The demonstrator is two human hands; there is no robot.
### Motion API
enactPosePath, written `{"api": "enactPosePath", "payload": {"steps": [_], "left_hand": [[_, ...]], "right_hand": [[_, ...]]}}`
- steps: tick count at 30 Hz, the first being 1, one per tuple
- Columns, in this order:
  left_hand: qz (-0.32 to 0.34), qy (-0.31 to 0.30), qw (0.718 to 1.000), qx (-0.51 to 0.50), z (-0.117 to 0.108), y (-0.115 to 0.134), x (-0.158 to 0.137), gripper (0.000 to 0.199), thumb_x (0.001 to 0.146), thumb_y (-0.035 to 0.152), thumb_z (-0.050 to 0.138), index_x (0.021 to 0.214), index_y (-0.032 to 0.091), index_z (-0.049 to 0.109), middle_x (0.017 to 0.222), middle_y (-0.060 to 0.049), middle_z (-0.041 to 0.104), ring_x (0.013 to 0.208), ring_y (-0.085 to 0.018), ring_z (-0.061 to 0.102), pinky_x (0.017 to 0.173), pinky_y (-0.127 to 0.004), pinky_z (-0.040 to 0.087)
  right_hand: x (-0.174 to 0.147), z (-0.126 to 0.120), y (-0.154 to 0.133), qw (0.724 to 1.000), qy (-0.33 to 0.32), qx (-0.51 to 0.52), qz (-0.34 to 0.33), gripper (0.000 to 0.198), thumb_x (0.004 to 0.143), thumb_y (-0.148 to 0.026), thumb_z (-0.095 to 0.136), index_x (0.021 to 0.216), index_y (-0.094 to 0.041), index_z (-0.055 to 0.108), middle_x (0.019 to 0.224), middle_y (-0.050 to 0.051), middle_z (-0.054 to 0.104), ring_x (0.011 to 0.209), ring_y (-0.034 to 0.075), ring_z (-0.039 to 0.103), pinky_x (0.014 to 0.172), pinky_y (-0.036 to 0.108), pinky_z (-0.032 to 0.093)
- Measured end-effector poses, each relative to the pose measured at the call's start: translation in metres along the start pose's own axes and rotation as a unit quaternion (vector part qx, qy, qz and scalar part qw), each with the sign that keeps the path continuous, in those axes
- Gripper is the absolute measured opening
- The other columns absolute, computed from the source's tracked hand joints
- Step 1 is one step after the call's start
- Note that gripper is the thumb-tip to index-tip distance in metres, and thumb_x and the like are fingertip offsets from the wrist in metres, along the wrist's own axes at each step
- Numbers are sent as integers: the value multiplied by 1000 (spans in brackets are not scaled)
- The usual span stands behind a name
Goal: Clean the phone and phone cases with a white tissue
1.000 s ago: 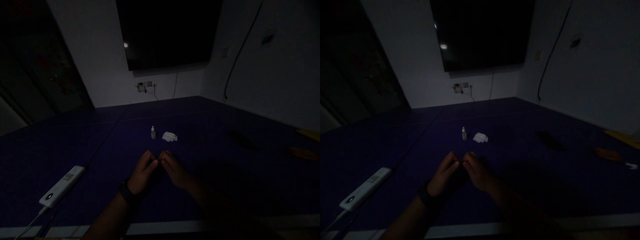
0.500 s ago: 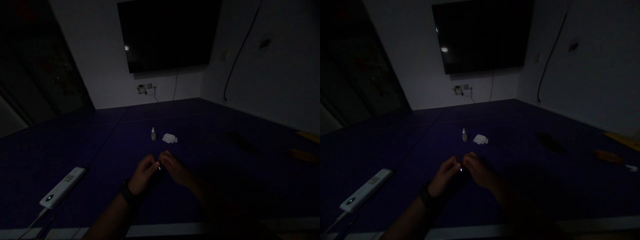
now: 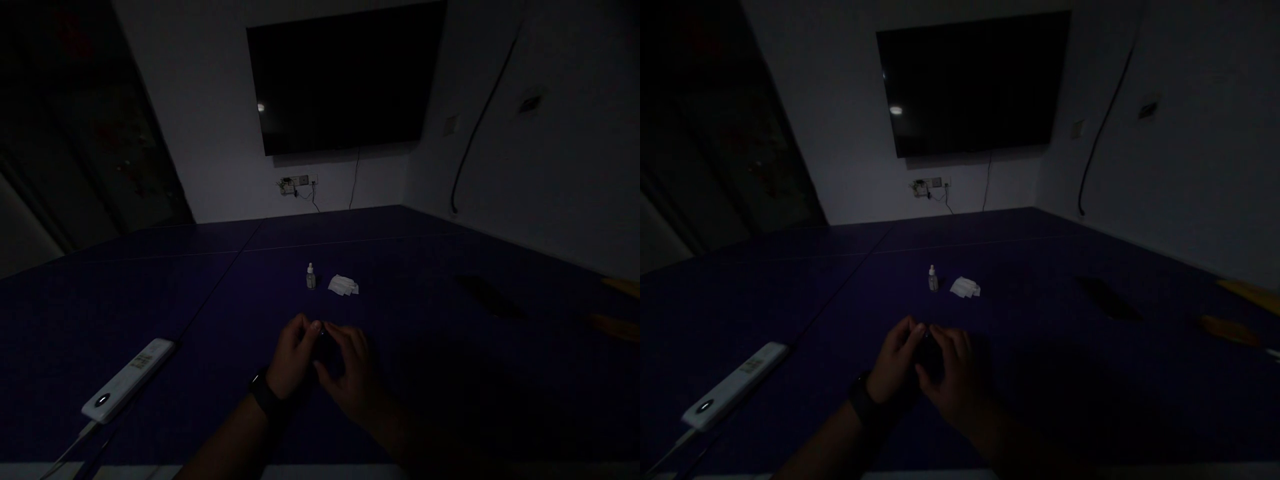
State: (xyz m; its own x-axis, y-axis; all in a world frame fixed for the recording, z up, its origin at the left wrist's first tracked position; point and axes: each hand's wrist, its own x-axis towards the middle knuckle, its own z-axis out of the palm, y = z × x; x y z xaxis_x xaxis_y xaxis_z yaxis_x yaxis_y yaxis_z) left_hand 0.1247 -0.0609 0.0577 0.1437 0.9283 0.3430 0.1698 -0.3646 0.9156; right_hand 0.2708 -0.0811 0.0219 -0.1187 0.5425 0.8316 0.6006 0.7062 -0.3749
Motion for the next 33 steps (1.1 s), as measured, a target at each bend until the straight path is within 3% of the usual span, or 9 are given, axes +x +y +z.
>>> {"api": "enactPosePath", "payload": {"steps": [5,11,18,26,33], "left_hand": [[1,6,1000,5,3,-2,4,49,91,65,51,72,20,45,66,5,44,63,-13,41,59,-24,36],[20,12,994,107,7,6,3,40,96,55,47,76,21,49,69,3,51,65,-15,48,61,-26,36],[32,10,979,201,2,13,10,36,101,49,36,78,23,47,71,2,53,67,-17,51,62,-28,36],[55,-18,970,234,1,16,14,36,101,45,36,75,23,46,71,2,53,66,-17,50,63,-30,35],[64,-44,966,247,10,24,13,34,102,41,39,75,22,47,71,1,52,65,-17,50,62,-30,31]], "right_hand": [[1,8,-2,999,24,-46,12,60,77,-26,72,129,-24,44,116,14,56,104,32,56,85,49,50],[6,22,-3,989,85,-117,19,41,80,-18,63,117,-22,44,108,13,55,93,30,52,80,49,46],[16,26,-6,996,30,-76,33,52,72,-9,61,118,-23,43,113,13,52,98,31,50,84,50,44],[18,34,2,996,75,-3,42,42,73,-18,65,107,-24,41,104,9,48,94,28,48,80,44,42],[13,24,12,994,81,37,59,33,72,-22,66,90,-26,38,92,4,48,83,24,47,76,41,41]]}}
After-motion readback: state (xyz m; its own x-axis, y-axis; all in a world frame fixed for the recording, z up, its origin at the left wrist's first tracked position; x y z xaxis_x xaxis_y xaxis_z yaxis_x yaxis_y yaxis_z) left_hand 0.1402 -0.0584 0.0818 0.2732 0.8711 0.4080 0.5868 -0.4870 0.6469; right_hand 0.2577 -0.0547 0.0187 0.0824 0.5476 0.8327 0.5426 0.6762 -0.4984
